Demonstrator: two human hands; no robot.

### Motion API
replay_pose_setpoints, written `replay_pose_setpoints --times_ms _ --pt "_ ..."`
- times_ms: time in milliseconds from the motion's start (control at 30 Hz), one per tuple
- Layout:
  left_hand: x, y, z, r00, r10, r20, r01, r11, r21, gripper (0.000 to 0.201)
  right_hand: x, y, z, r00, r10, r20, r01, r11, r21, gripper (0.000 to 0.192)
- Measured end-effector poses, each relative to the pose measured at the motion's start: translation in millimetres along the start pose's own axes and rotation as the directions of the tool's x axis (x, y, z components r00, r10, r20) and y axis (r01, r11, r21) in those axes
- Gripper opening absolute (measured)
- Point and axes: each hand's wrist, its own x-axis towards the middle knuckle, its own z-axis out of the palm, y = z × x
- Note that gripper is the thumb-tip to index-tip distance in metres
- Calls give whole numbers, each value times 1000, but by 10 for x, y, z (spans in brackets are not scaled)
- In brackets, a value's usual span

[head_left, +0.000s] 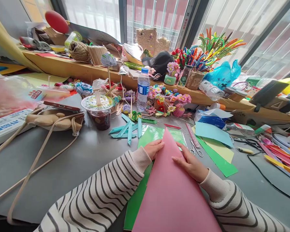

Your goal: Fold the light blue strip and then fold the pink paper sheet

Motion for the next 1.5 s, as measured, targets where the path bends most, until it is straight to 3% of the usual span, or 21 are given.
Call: replay_pose_setpoints --times_ms 467,700,900,1067,1233,1500 --pt "30 -41 -40 998 13 -67 -10 999 46 38 -10 -63 69 998 40 -40 -48 969 -243 68" --pt "31 -47 -28 984 152 -91 -129 967 218 33 39 -133 -16 999 43 1 -41 962 -268 61" --pt "19 -36 -40 966 254 -56 -216 902 375 32 407 -180 -155 995 55 -86 -59 997 -45 38" --pt "20 -60 -70 959 280 -39 -236 868 436 29 691 -223 -184 971 230 -59 -207 943 262 35" --pt "8 -65 -70 972 221 -77 -181 919 350 31 750 -240 -215 964 267 4 -243 869 432 26" --pt "-9 -45 -29 992 114 -60 -105 984 145 38 731 -256 -228 951 308 8 -273 831 484 23"
